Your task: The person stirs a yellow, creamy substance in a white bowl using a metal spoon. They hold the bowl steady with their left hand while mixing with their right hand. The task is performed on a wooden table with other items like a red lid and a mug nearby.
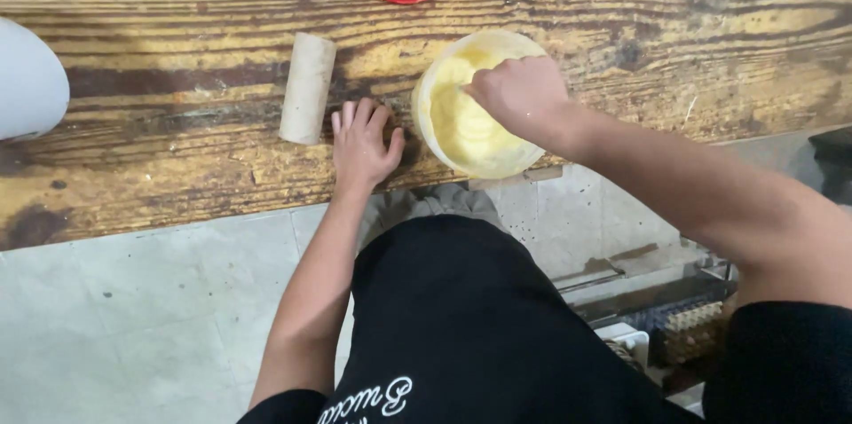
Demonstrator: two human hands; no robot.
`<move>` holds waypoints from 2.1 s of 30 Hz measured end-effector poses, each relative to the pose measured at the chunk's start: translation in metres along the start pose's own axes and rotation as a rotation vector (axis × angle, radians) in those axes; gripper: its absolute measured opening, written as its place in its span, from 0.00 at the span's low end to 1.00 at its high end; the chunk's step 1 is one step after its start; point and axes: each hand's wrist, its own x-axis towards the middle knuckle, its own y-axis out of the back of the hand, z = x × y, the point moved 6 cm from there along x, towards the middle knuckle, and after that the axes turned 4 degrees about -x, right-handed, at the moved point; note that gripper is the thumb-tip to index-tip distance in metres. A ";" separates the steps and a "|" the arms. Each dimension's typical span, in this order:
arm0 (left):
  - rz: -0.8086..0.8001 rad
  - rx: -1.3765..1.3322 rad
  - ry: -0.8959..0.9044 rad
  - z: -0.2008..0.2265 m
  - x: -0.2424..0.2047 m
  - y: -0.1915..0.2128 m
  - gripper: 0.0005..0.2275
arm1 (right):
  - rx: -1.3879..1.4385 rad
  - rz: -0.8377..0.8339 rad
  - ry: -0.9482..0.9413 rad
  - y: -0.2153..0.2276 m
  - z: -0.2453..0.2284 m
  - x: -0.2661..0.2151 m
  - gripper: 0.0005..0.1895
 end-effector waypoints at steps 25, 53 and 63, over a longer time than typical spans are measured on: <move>-0.029 0.053 0.033 0.001 0.001 -0.003 0.10 | -0.050 -0.171 0.076 -0.049 0.016 -0.002 0.16; -0.009 0.028 0.022 0.007 0.006 0.001 0.10 | -0.198 0.029 0.051 -0.067 0.044 -0.001 0.17; -0.045 -0.006 0.051 0.012 0.005 0.006 0.07 | -0.263 0.102 0.091 -0.031 0.023 -0.013 0.14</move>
